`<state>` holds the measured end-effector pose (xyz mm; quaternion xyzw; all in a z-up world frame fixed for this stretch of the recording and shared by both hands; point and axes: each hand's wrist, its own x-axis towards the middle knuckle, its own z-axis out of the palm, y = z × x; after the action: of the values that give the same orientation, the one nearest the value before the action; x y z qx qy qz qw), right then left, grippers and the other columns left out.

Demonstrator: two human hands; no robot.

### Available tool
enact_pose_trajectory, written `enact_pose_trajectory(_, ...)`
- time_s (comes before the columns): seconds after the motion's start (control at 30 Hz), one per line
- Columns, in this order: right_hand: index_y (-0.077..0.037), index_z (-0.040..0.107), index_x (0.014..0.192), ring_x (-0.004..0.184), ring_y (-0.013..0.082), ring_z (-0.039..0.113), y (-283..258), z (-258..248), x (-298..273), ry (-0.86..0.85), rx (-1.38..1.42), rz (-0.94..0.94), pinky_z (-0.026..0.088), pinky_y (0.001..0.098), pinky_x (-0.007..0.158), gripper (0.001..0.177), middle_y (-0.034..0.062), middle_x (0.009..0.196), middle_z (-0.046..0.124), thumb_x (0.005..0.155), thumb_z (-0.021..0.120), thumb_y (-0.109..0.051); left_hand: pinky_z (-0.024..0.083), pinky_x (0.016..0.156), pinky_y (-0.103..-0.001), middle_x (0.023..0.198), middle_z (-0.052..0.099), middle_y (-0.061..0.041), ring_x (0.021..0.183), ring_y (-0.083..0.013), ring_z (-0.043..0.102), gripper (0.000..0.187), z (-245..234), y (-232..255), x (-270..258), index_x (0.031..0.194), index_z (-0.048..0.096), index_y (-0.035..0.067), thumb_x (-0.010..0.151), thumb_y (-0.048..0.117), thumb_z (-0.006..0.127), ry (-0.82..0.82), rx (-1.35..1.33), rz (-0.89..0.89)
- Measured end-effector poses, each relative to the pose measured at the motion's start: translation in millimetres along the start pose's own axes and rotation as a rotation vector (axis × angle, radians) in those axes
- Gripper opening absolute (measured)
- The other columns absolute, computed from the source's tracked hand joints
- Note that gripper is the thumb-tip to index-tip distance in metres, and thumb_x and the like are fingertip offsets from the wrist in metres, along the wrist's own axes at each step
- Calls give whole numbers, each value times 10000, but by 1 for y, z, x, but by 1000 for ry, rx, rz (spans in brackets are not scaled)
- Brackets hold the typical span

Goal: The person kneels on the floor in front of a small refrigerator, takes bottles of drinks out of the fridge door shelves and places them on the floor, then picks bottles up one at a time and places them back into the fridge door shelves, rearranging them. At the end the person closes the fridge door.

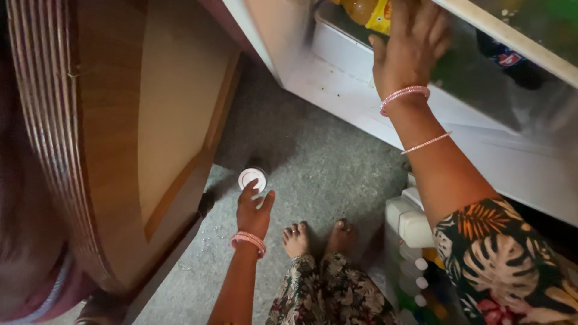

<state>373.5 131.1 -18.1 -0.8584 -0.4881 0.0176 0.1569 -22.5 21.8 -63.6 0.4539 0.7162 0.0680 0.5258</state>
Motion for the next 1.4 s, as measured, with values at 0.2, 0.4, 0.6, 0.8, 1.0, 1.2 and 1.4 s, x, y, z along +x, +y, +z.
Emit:
enact_pose_trajectory(0.2,-25,393,1570,1468,538,204,16,14,-19,75,-189,16,157,741,1145,831,351,1606,220,959,839,-369,409,1110,-518,1558,312,-263,1403,-497,392,1034,2,-28,33,1576,299,198,733,298,890,165,421,128)
enact_pose_trajectory(0.4,-168,569,1400,1455,346,310,0,28,-93,357,-2,85,252,606,1233,440,161,1513,426,1035,736,-348,392,1144,-498,1625,193,-240,1433,-491,352,1154,7,-34,57,1580,196,294,687,309,926,139,588,-133)
enact_pose_trajectory(0.6,-128,654,1206,1204,350,549,-93,75,-247,-94,390,-250,432,528,1014,310,160,1266,561,898,679,-122,477,1161,-400,1538,523,-192,1425,-365,541,965,14,-77,84,1588,352,215,737,184,805,215,243,-131)
enact_pose_trajectory(0.8,-158,517,1410,1377,352,462,-154,165,-324,-559,189,-401,408,561,1056,582,161,1460,508,841,633,-132,538,957,-510,1477,496,-48,1295,-306,523,615,-2,-133,115,1539,422,222,941,257,558,157,-270,-662)
enact_pose_trajectory(1.0,-93,507,1445,1323,414,455,-193,237,-324,-501,337,-323,382,600,1088,528,201,1453,465,947,633,-218,535,905,-445,1272,650,-97,1074,-252,614,458,-8,-173,129,1425,605,71,985,145,503,53,-826,-469)
enact_pose_trajectory(1.2,-162,558,1367,1181,371,547,-177,227,-308,-701,260,-259,449,542,995,619,166,1308,555,782,757,-133,557,963,-393,1269,666,-103,1118,-241,657,400,-6,-168,112,1370,606,55,986,142,533,-12,-847,-461)
enact_pose_trajectory(1.4,-71,537,1356,1128,372,601,-128,138,-291,-442,590,37,500,479,998,712,160,1183,615,718,850,-114,551,1024,-416,1287,659,-148,1160,-284,645,426,12,-113,55,1372,602,0,947,31,619,-255,-845,-309)
